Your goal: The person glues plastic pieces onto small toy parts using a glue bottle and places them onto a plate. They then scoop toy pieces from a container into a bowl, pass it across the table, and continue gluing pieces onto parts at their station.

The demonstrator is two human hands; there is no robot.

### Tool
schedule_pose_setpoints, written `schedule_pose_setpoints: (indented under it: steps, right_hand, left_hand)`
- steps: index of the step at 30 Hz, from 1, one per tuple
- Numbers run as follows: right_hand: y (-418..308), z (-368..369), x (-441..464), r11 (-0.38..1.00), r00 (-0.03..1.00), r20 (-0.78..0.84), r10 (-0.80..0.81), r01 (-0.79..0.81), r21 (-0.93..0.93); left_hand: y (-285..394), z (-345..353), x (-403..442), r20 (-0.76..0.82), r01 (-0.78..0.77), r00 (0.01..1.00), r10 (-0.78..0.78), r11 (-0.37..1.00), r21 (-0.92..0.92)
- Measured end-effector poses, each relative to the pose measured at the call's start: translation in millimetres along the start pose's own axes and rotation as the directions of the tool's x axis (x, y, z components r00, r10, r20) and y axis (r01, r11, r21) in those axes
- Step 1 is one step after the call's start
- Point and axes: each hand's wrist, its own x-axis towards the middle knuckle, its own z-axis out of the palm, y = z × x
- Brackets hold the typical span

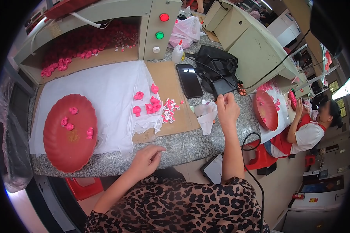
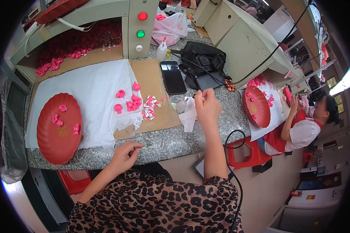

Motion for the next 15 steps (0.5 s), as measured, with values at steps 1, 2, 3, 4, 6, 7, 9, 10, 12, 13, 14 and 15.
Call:
schedule_pose_setpoints:
  steps: [1, 2, 3, 4, 6, 7, 9, 10, 12, 13, 14, 15]
  right_hand:
    - [-0.6, -0.4, 0.1, 0.999, 1.0, -0.012, -0.028, 0.028, -0.033]
    - [-1.3, -0.4, 0.2, 0.996, 0.998, -0.022, -0.057, 0.056, -0.067]
    - [-2.0, -0.2, 0.1, 0.996, 0.998, -0.016, -0.058, 0.057, -0.068]
    - [-2.6, 0.0, 0.1, 0.992, 0.996, -0.033, -0.083, 0.08, -0.094]
    - [-4.3, -0.9, 0.6, 0.987, 0.993, -0.042, -0.112, 0.106, -0.123]
    - [-5.6, -1.9, 0.5, 0.987, 0.993, -0.045, -0.113, 0.107, -0.118]
    - [-5.3, -1.2, -0.1, 0.987, 0.992, -0.04, -0.116, 0.111, -0.114]
    - [-4.0, -0.7, 0.1, 0.987, 0.992, -0.049, -0.117, 0.111, -0.12]
    - [-2.4, 0.0, 0.2, 0.985, 0.991, -0.049, -0.121, 0.114, -0.128]
    - [-2.4, -0.1, 0.6, 0.984, 0.99, -0.056, -0.133, 0.125, -0.126]
    - [-2.6, -0.2, 0.7, 0.983, 0.988, -0.063, -0.144, 0.136, -0.124]
    - [-3.3, -0.4, 0.7, 0.982, 0.988, -0.055, -0.145, 0.138, -0.126]
  left_hand:
    - [0.3, -0.1, 0.0, 0.002, 0.005, 1.0, -0.005, 1.0, -0.001]
    - [0.6, -0.3, 0.0, 0.0, 0.009, 1.0, -0.009, 1.0, -0.004]
    - [0.9, -0.7, 0.2, 0.002, 0.006, 1.0, -0.006, 1.0, 0.003]
    - [1.1, -0.8, 0.3, 0.004, 0.003, 1.0, -0.003, 1.0, 0.008]
    - [1.4, -1.1, 0.6, 0.0, 0.0, 1.0, 0.0, 1.0, 0.008]
    - [1.3, -1.1, 0.4, -0.002, -0.006, 1.0, 0.006, 1.0, 0.013]
    - [0.9, -0.7, 0.6, -0.006, -0.005, 1.0, 0.005, 1.0, 0.006]
    - [0.5, -0.7, 0.7, -0.008, -0.011, 1.0, 0.011, 1.0, 0.003]
    - [0.0, -0.9, 0.3, -0.003, 0.002, 1.0, -0.002, 1.0, -0.001]
    - [-0.1, -1.2, 0.4, 0.004, 0.006, 1.0, -0.006, 1.0, -0.002]
    - [0.0, -1.5, 0.5, 0.002, 0.013, 1.0, -0.013, 1.0, -0.007]
    - [0.1, -1.8, 0.6, 0.007, 0.015, 1.0, -0.015, 1.0, -0.006]
